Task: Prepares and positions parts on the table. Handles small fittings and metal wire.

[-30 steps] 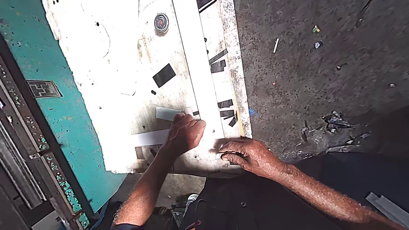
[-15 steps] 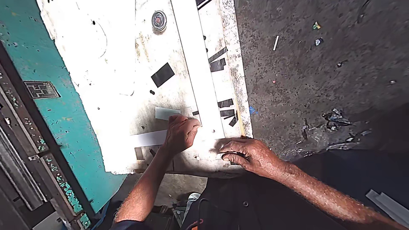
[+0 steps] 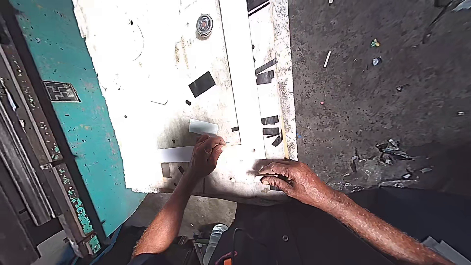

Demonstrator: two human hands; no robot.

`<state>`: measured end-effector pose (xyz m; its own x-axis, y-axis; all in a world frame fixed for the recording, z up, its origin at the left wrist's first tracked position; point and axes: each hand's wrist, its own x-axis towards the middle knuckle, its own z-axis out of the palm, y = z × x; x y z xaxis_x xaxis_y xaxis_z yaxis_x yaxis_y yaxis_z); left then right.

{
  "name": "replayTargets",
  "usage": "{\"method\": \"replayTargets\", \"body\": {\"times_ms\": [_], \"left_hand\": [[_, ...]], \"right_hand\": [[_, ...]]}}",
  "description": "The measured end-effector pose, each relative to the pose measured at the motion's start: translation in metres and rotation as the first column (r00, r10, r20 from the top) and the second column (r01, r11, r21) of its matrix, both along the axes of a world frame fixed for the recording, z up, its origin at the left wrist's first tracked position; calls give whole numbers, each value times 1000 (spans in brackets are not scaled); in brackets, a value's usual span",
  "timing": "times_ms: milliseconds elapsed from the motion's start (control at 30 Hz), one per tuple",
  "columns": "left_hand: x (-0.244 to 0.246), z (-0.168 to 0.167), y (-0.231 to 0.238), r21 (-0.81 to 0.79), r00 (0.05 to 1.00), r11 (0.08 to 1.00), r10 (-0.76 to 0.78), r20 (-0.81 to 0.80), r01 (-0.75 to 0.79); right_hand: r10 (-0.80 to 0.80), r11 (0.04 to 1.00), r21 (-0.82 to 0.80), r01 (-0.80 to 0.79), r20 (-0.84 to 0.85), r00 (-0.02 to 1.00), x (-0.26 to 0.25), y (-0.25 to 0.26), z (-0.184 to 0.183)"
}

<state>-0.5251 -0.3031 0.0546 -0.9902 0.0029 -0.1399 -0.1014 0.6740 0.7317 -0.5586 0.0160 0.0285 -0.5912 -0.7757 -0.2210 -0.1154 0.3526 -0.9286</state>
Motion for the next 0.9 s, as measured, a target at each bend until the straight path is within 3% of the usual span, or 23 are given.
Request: {"method": "replayTargets", "body": {"times_ms": [200, 433, 733, 900], "left_hand": [[9, 10, -16, 143, 983, 974, 184, -24, -179], [22, 26, -66, 264, 970, 941, 237, -57, -214], [44, 54, -149, 457, 960, 859, 278, -40, -230], [56, 81, -192, 658, 940, 733, 322, -116, -170]], "right_hand": [[6, 998, 56, -5, -27, 1000, 0, -1, 3], [-33, 969, 240, 56, -100, 994, 12, -20, 34], [-335, 931, 144, 335, -25, 942, 84, -82, 64], [-399, 909, 122, 398, -17, 917, 115, -105, 71]]}}
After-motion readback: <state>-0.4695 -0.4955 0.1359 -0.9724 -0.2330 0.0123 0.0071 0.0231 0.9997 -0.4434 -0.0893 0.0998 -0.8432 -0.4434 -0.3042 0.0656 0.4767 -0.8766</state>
